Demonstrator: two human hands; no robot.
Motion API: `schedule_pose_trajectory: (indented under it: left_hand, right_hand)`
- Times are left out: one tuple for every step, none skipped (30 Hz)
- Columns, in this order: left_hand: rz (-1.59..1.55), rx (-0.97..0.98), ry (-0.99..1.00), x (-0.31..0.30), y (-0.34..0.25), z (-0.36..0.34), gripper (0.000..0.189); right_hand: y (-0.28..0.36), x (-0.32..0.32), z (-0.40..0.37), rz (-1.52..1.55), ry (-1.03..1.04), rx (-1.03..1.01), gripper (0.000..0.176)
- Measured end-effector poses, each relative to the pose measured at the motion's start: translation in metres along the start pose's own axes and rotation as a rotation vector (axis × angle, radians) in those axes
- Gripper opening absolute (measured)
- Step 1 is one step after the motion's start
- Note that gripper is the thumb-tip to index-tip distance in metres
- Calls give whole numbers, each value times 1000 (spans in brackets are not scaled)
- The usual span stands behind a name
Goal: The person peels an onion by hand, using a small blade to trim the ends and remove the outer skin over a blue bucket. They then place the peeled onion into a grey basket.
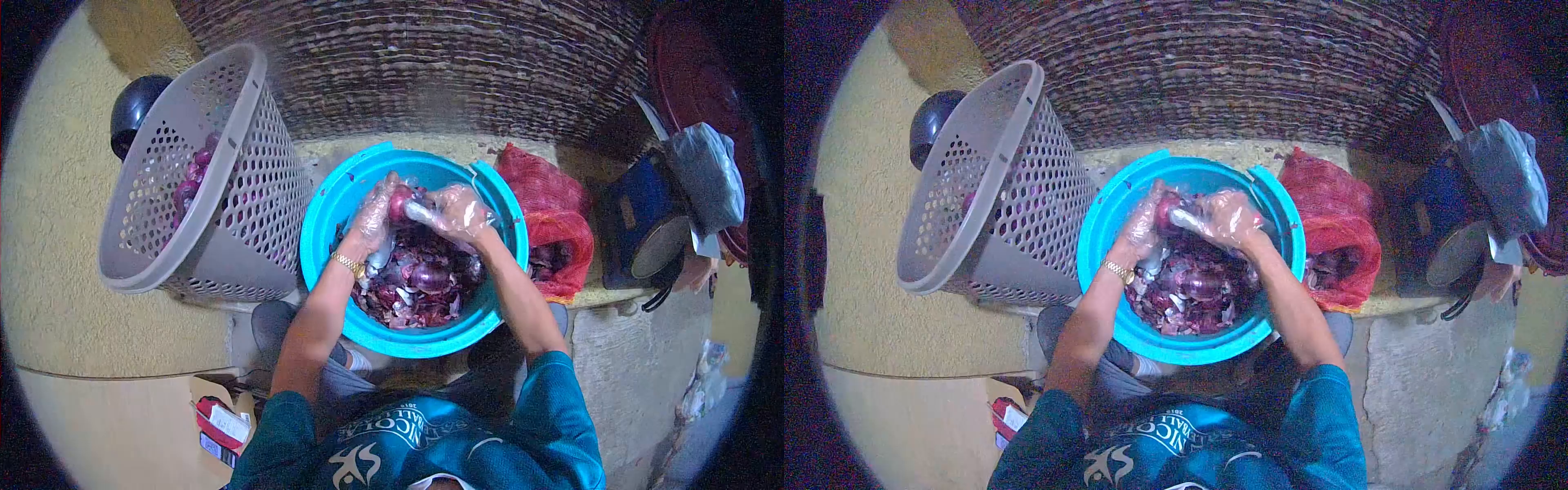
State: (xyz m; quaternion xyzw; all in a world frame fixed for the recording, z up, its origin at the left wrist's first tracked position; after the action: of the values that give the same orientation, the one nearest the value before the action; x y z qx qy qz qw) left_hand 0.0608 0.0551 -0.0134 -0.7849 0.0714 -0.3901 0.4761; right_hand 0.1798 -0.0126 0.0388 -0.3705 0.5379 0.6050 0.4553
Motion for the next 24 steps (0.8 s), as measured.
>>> schedule_pose_trajectory:
  left_hand:
    - [-39, -8, 3, -2, 2, 2, 50]
    - [-77, -16, 7, -4, 4, 4, 50]
    - [-77, -16, 7, -9, 7, 8, 50]
    - [-81, -20, 28, -13, 10, 12, 51]
    - [-86, -24, 49, -17, 13, 16, 51]
    - [-85, -23, 49, -13, 10, 13, 51]
    - [-100, -2, 5, -11, 7, 10, 55]
    - [-116, 19, -38, -10, 4, 7, 59]
    - [-116, 19, -37, -6, 1, 4, 59]
    - [-141, 12, -55, -4, -2, 0, 61]
    - [-167, 7, -73, -2, -6, -4, 64]
    - [-168, 28, -78, 5, -11, -9, 66]
    - [-168, 30, -77, 0, -8, -4, 66]
    - [-207, -7, -67, -9, 0, 4, 65]
    - [-245, -44, -57, -13, 6, 9, 64]
    - [-244, -43, -57, -14, 6, 9, 64]
    - [-215, -40, -43, -13, 7, 9, 64]
    - [-186, -38, -28, -13, 8, 10, 65]
    - [-186, -39, -28, -17, 12, 13, 65]
    - [-179, -66, -3, -19, 17, 18, 66]
    - [-172, -92, 22, -16, 18, 17, 67]
    - [-171, -92, 22, -15, 17, 16, 67]
    - [-134, -84, 4, -15, 17, 14, 68]
    - [-96, -76, -15, -14, 16, 12, 68]
  right_hand:
    - [1, -2, -1, 1, 0, 0, 59]
    - [4, -3, -1, -10, 4, -17, 58]
    - [6, -3, -2, -21, 9, -34, 58]
    - [3, 1, -1, -20, 8, -34, 58]
    - [2, 8, -1, -52, 15, -82, 57]
    - [7, 8, -1, -84, 21, -130, 56]
    - [9, 7, -2, -83, 20, -130, 56]
    - [13, 11, -4, -133, 96, -145, 56]
    - [16, 14, -6, -183, 171, -160, 55]
    - [13, 25, -4, -244, 205, -209, 56]
    - [10, 31, -4, -244, 204, -209, 56]
    - [13, 31, -6, -215, 171, -250, 58]
    - [15, 29, -7, -186, 139, -291, 60]
    - [12, 25, -8, -139, 80, -280, 61]
    - [17, 16, -9, -139, 79, -281, 61]
    - [16, -2, -10, -144, -28, -182, 61]
    - [13, -15, -11, -148, -135, -83, 61]
    - [10, -22, -14, -106, -252, -32, 65]
    - [8, -20, -12, -105, -251, -31, 65]
    - [6, -20, -11, -111, -289, -18, 66]
    - [6, -22, -11, -118, -327, -6, 67]
    - [7, -22, -10, -127, -295, 11, 68]
    - [7, -23, -11, -127, -295, 11, 68]
    - [7, -20, -10, -132, -255, 5, 67]
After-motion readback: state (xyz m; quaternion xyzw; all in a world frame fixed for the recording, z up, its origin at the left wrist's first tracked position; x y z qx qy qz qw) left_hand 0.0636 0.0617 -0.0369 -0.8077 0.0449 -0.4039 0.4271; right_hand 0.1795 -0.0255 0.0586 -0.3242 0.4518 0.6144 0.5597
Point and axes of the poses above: each hand's wrist, its own z-axis towards the middle knuckle, its own x-axis out of the palm, y = z × x, the point moved 7 cm from there along z, towards the middle knuckle, and after that the axes turned 9 degrees about -z, right-handed, at the moved point
